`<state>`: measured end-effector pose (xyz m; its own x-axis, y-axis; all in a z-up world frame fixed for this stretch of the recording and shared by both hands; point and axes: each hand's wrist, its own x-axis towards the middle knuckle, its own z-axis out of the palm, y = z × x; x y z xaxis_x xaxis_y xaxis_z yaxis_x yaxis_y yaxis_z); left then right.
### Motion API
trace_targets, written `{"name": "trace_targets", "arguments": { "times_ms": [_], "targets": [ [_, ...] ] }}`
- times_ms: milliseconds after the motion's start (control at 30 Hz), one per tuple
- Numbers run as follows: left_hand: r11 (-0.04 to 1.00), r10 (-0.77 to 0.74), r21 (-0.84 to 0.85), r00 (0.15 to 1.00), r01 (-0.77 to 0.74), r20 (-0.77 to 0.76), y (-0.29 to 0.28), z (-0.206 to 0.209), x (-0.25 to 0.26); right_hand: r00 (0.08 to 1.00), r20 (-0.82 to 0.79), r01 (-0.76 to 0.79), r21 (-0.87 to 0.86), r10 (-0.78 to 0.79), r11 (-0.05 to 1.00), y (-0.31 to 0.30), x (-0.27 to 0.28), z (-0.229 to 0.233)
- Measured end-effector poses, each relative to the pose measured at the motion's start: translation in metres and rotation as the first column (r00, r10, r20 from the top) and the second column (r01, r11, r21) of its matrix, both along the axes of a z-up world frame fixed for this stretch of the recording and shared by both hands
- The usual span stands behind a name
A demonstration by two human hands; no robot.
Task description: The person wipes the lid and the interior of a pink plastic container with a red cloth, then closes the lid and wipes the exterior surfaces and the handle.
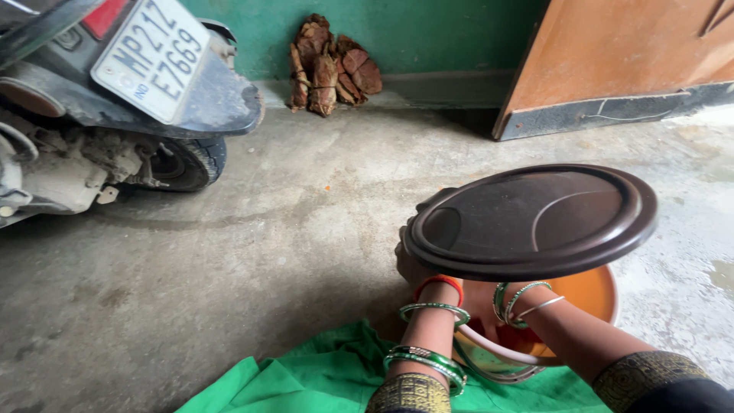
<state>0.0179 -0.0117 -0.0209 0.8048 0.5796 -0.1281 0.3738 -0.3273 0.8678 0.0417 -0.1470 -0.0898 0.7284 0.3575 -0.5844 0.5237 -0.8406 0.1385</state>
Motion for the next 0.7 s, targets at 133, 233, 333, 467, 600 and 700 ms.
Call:
{"name": "trace_targets", "arguments": {
  "times_ms": [133,233,333,467,600,700],
  "targets": [
    [0.999,0.008,-0.034,1.000,-0.008,0.011,-0.002,0.000,0.000,0.950,0.311,-0.104,0.218,0.032,0.970,-0.001,0.005,-0.004],
    [0.995,0.010,-0.097,1.000,-0.007,0.024,-0.001,0.001,0.000,0.974,0.218,-0.136,0.365,0.057,0.921,0.007,0.014,-0.010],
    [0.993,0.047,-0.114,0.997,-0.040,0.059,0.005,0.004,0.002,0.985,0.148,-0.148,0.467,0.088,0.872,0.016,0.019,-0.015],
    [0.999,0.028,-0.018,0.992,-0.027,0.121,0.009,0.014,0.003,0.981,0.190,-0.079,0.525,-0.027,0.847,0.003,0.024,-0.019],
    [0.982,0.064,-0.184,0.996,-0.050,0.066,0.009,0.027,0.001,0.982,0.184,0.023,0.083,-0.038,0.996,0.000,0.033,-0.030],
    [0.982,0.032,-0.189,0.999,-0.029,0.013,0.014,0.026,0.002,0.987,0.108,0.134,-0.108,-0.122,0.985,0.000,0.031,-0.032]
  ]
}}
